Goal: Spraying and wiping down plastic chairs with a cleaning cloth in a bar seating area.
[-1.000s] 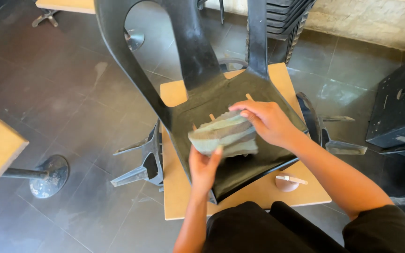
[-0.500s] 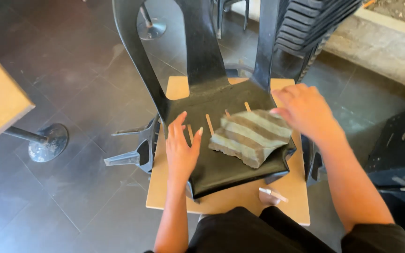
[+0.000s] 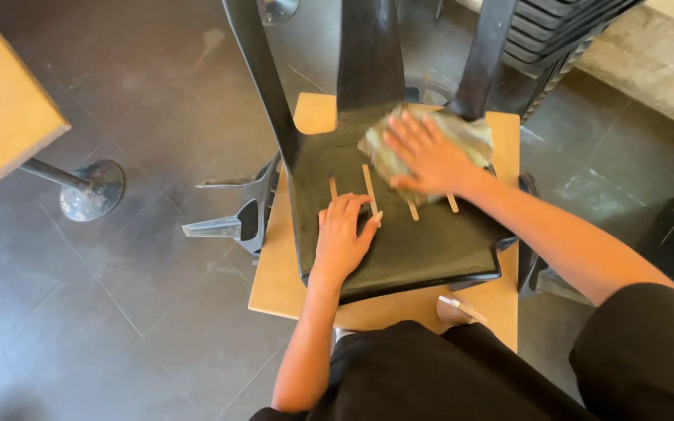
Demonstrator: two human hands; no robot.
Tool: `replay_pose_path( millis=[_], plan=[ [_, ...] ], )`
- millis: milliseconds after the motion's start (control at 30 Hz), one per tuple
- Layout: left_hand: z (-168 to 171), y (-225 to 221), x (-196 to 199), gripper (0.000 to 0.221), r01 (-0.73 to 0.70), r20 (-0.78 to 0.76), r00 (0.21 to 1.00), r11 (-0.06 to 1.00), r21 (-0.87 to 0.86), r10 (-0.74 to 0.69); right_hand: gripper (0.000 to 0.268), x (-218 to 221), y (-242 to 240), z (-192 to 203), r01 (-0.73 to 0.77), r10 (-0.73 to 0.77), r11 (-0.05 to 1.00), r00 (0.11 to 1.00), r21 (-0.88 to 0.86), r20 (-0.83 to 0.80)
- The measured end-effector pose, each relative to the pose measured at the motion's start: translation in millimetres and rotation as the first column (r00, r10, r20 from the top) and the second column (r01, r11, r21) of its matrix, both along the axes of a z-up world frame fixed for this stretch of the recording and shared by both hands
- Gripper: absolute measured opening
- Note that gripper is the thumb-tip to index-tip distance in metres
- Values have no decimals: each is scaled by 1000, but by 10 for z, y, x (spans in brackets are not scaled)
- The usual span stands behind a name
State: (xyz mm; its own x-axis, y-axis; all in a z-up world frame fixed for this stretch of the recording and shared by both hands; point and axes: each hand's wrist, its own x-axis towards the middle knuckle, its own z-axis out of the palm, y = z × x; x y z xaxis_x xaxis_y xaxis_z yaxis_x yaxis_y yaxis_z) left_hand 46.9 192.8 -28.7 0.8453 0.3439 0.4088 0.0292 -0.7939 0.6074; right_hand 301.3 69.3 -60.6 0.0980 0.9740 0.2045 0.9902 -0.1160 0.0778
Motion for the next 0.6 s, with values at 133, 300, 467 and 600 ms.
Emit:
replay_pose_path(
  millis=[133, 300, 467, 600],
  plan=[
    [-48, -19, -12, 34, 29, 23, 999, 996, -86, -27, 90, -520, -406, 232, -296, 281, 953, 943, -61, -181],
    [-80, 42, 6, 31, 17, -11, 1000, 999, -40, -17, 85, 159, -304, 301, 35, -43, 989, 998, -147, -52],
    [-75, 9, 5, 35, 26, -20, 999, 999, -27, -26, 89, -465, -175, 185, 124, -126, 987, 992, -105, -17],
    [33, 31, 28, 37, 48, -82, 995, 998, -39, -51, 82, -658, -367, 225, -198, 148, 963, 956, -183, -254]
  ],
)
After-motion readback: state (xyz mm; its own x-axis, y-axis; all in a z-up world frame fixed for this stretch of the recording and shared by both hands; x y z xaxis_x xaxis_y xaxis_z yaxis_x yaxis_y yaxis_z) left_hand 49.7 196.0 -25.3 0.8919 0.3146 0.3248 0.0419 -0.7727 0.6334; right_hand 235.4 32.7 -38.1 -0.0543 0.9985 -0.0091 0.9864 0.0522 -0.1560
